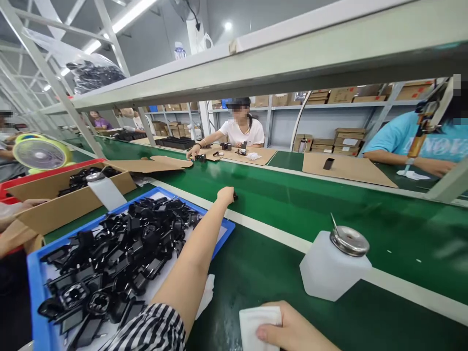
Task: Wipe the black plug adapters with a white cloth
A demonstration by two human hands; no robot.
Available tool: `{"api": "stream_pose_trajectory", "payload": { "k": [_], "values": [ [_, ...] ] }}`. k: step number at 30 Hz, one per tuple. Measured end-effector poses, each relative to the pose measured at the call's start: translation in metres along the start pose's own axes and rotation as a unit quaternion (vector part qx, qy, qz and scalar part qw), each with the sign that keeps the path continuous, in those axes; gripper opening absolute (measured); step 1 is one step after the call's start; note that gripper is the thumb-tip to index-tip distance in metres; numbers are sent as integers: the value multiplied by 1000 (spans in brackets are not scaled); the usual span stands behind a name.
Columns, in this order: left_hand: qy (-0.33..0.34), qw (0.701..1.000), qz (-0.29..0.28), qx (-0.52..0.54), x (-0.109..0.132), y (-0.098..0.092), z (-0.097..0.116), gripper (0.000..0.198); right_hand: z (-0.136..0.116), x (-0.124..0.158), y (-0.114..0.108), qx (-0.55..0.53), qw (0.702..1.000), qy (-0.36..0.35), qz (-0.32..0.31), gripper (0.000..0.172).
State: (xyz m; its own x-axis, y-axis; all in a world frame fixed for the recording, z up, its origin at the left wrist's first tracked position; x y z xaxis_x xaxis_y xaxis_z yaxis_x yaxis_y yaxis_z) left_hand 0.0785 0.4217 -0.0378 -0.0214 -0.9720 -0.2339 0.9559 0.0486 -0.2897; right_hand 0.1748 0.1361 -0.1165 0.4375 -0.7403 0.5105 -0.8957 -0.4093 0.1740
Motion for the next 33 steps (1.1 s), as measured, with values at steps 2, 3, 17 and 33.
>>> {"api": "stream_pose_trajectory", "payload": {
  "k": [2,3,17,33],
  "values": [
    [2,999,10,44,8,-4,7,25,-7,1,6,-10,999,-31,-18,25],
    [4,997,19,70,13,-7,12,24,-9,1,7,-18,999,-37,-23,24],
    [-33,874,7,485,215,-48,75,43,-21,12,7,-76,993,-51,76,36],
    [-50,956,44,287,330,-92,-14,53,-81,8,92,231,893,-292,254,24]
  ]
}}
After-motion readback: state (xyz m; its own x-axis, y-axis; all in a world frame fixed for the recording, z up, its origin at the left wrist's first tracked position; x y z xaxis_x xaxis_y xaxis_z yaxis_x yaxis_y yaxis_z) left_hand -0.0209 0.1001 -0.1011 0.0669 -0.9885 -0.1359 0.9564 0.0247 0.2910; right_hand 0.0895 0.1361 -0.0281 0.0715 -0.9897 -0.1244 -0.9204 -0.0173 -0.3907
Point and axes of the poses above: each hand's wrist, its own x-axis away from the middle knuckle, its own y-axis out of the palm, z = x × y, the point moved 9 cm from there along -x, towards the middle knuckle, and after that the axes turned 9 degrees about y, right-handed, at the moved point
